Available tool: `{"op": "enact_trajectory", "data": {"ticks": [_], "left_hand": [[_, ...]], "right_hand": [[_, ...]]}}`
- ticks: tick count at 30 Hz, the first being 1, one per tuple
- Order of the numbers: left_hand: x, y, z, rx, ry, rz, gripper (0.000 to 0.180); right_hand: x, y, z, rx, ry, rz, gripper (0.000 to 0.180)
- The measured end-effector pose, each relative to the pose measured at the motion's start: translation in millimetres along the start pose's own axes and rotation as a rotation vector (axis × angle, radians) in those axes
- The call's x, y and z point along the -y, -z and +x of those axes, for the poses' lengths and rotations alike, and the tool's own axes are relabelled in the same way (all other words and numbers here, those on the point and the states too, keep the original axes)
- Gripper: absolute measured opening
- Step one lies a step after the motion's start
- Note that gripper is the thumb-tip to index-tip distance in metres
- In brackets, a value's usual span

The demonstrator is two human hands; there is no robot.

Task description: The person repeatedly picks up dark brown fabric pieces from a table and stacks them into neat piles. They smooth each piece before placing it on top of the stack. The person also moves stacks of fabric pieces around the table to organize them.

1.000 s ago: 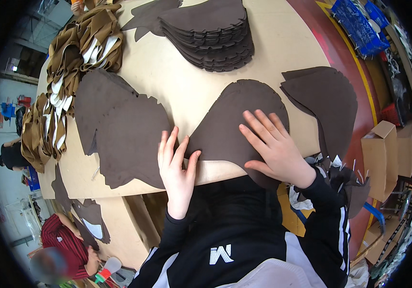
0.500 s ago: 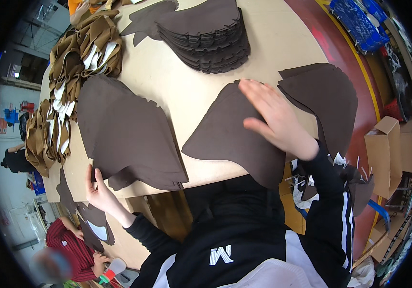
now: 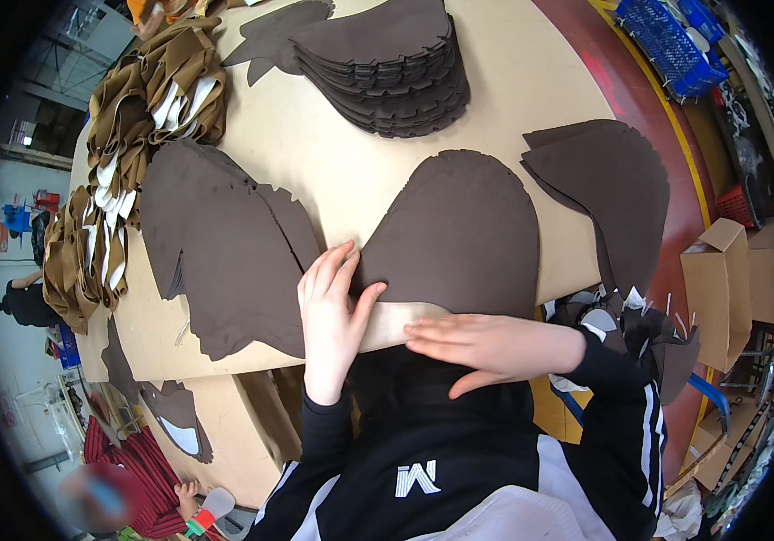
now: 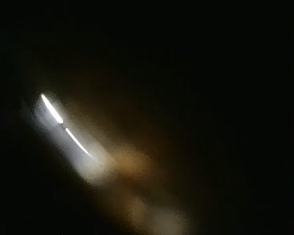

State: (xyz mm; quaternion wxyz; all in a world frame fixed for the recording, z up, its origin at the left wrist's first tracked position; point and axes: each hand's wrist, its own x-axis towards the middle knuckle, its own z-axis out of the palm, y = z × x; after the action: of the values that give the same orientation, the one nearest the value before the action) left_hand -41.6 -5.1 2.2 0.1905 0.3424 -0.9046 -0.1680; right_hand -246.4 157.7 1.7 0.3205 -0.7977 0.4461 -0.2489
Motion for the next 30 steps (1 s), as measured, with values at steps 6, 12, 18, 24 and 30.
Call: {"op": "enact_trajectory", "data": {"ticks": [6,12,18,24,30], "left_hand": [[-11,3,2,-0.044,0.163,-0.168,0.032],[-9,15,6,-0.092,0.431,-0.405,0.015],[74,56,-11,-0.508,0.425,-0.471,0.012],[120,118,-50,-0.793,0.500,0.318,0.035],[47,45,-19,-0.311,0.254,-0.187,0.041]], "right_hand": [[10,64,-42,-0.640,-0.352,0.000,0.065],[4,77,-26,-0.798,-0.430,-0.179,0.057],[-24,80,7,-0.653,-0.387,-0.343,0.069],[-53,35,28,-0.282,-0.301,-0.557,0.086],[-15,-9,14,-0.073,-0.003,-0.320,0.090]]}}
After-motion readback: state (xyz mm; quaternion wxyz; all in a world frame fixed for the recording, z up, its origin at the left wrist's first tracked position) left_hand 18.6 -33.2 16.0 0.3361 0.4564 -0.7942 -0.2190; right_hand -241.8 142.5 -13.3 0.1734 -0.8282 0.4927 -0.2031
